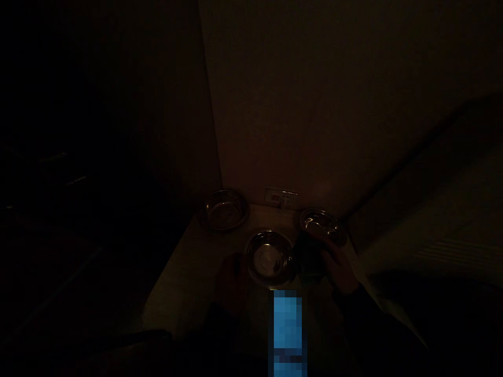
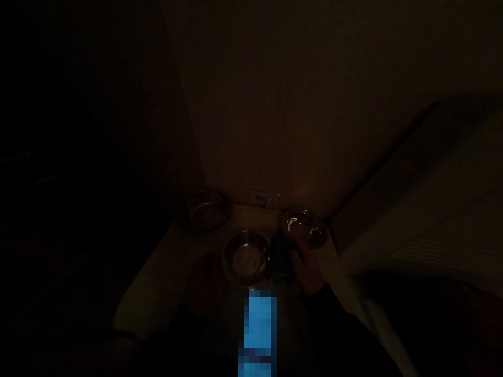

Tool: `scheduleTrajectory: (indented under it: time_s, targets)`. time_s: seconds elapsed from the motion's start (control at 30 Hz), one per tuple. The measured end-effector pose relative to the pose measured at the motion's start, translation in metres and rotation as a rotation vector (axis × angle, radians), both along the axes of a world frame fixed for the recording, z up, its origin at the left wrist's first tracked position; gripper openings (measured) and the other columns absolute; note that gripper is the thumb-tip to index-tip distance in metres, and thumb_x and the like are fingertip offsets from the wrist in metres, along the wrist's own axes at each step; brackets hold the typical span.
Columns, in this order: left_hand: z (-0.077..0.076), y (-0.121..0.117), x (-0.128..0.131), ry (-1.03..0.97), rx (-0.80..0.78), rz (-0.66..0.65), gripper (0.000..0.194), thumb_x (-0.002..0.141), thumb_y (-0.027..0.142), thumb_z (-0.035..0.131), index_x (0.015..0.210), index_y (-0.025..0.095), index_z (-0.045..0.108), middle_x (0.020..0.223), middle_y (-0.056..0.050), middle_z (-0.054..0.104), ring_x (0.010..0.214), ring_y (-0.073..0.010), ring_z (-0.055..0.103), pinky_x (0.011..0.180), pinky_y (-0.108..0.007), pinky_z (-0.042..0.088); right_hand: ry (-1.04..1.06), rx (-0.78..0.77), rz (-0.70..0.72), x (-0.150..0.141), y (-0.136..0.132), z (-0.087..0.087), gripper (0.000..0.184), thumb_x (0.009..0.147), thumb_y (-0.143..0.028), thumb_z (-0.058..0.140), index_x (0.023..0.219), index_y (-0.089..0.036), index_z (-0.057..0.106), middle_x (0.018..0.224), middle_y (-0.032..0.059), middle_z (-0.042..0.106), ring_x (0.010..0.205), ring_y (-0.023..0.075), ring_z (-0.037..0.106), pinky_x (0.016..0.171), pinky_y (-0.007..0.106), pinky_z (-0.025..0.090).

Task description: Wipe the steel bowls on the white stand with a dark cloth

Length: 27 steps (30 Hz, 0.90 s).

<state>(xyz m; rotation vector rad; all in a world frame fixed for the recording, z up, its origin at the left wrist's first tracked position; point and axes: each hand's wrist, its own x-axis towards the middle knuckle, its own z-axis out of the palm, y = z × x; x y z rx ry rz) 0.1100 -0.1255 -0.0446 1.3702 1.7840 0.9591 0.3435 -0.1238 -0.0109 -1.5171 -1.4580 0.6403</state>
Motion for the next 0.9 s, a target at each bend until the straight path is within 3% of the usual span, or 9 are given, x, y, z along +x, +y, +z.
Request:
scheduleTrajectory:
  time_s: [0.1, 0.17, 0.23, 0.33, 0.43, 0.63, 0.73, 0.9]
  targets:
    - [-0.004, 0.014, -0.018, -0.217, -0.213, -0.013, 0.039, 0.082, 0.041, 0.039, 0.102, 0.012, 0.056, 0.095, -0.012, 0.065, 0.083, -0.0218, 0.062, 0.071, -0.033, 0.048, -0.197, 0.034, 0.167, -0.022, 0.015, 0.003, 0.036, 0.08, -0.026, 0.038, 0.109, -0.022, 0.058, 0.111, 0.0066, 0.057, 0.104, 0.0208, 0.052, 0.091, 0.039, 0.041]
    - [-0.011, 0.02, -0.02, -0.343, -0.229, -0.096, 0.039, 0.082, 0.041, 0.04, 0.104, 0.013, 0.057, 0.103, -0.011, 0.064, 0.09, -0.0211, 0.061, 0.075, -0.031, 0.048, -0.409, 0.01, 0.252, -0.041, 0.028, 0.0, 0.037, 0.079, -0.019, 0.04, 0.112, -0.021, 0.057, 0.115, 0.0086, 0.052, 0.103, 0.0208, 0.052, 0.09, 0.038, 0.041]
    - [-0.018, 0.022, -0.017, -0.462, -0.203, -0.165, 0.041, 0.082, 0.042, 0.041, 0.106, 0.015, 0.058, 0.106, -0.009, 0.064, 0.092, -0.0206, 0.061, 0.077, -0.031, 0.049, -0.628, -0.1, 0.313, -0.06, 0.041, -0.007, 0.041, 0.076, -0.015, 0.044, 0.115, -0.02, 0.056, 0.117, 0.0116, 0.048, 0.099, 0.0216, 0.054, 0.086, 0.037, 0.043]
    - [-0.026, 0.02, -0.013, -0.608, -0.268, -0.243, 0.047, 0.079, 0.047, 0.044, 0.113, 0.017, 0.055, 0.097, -0.009, 0.067, 0.078, -0.0211, 0.065, 0.067, -0.033, 0.052, -0.827, -0.305, 0.379, -0.083, 0.057, -0.022, 0.044, 0.075, -0.013, 0.047, 0.118, -0.02, 0.053, 0.119, 0.0154, 0.044, 0.089, 0.0219, 0.058, 0.079, 0.036, 0.045]
    - [-0.029, 0.019, -0.013, -0.656, -0.293, -0.278, 0.052, 0.078, 0.048, 0.046, 0.12, 0.018, 0.05, 0.102, -0.009, 0.066, 0.08, -0.0221, 0.065, 0.066, -0.034, 0.053, -0.832, -0.34, 0.44, -0.096, 0.061, -0.034, 0.04, 0.074, -0.01, 0.047, 0.114, -0.017, 0.055, 0.116, 0.0152, 0.048, 0.09, 0.0208, 0.058, 0.079, 0.033, 0.044]
    - [-0.032, 0.026, -0.011, -0.459, -0.114, -0.133, 0.043, 0.081, 0.039, 0.044, 0.112, 0.011, 0.056, 0.118, -0.011, 0.058, 0.112, -0.0221, 0.051, 0.095, -0.033, 0.039, -0.676, -0.193, 0.742, -0.094, 0.052, -0.047, 0.032, 0.069, -0.002, 0.048, 0.091, -0.019, 0.065, 0.1, 0.0066, 0.059, 0.099, 0.0184, 0.053, 0.085, 0.03, 0.04]
    - [-0.036, 0.028, -0.01, -0.447, -0.126, -0.172, 0.043, 0.082, 0.037, 0.043, 0.114, 0.01, 0.056, 0.116, -0.012, 0.059, 0.108, -0.0225, 0.053, 0.093, -0.034, 0.04, -0.75, -0.209, 0.711, -0.086, 0.056, -0.047, 0.033, 0.071, -0.004, 0.049, 0.095, -0.02, 0.063, 0.106, 0.0079, 0.057, 0.099, 0.0195, 0.052, 0.084, 0.031, 0.041]
    - [-0.041, 0.028, -0.012, -0.553, -0.113, -0.173, 0.042, 0.079, 0.04, 0.049, 0.111, 0.015, 0.058, 0.112, -0.01, 0.062, 0.106, -0.0233, 0.055, 0.09, -0.036, 0.043, -0.9, -0.288, 0.452, -0.084, 0.064, -0.043, 0.032, 0.075, -0.014, 0.051, 0.106, -0.02, 0.057, 0.11, 0.0125, 0.053, 0.1, 0.0235, 0.051, 0.083, 0.035, 0.041]
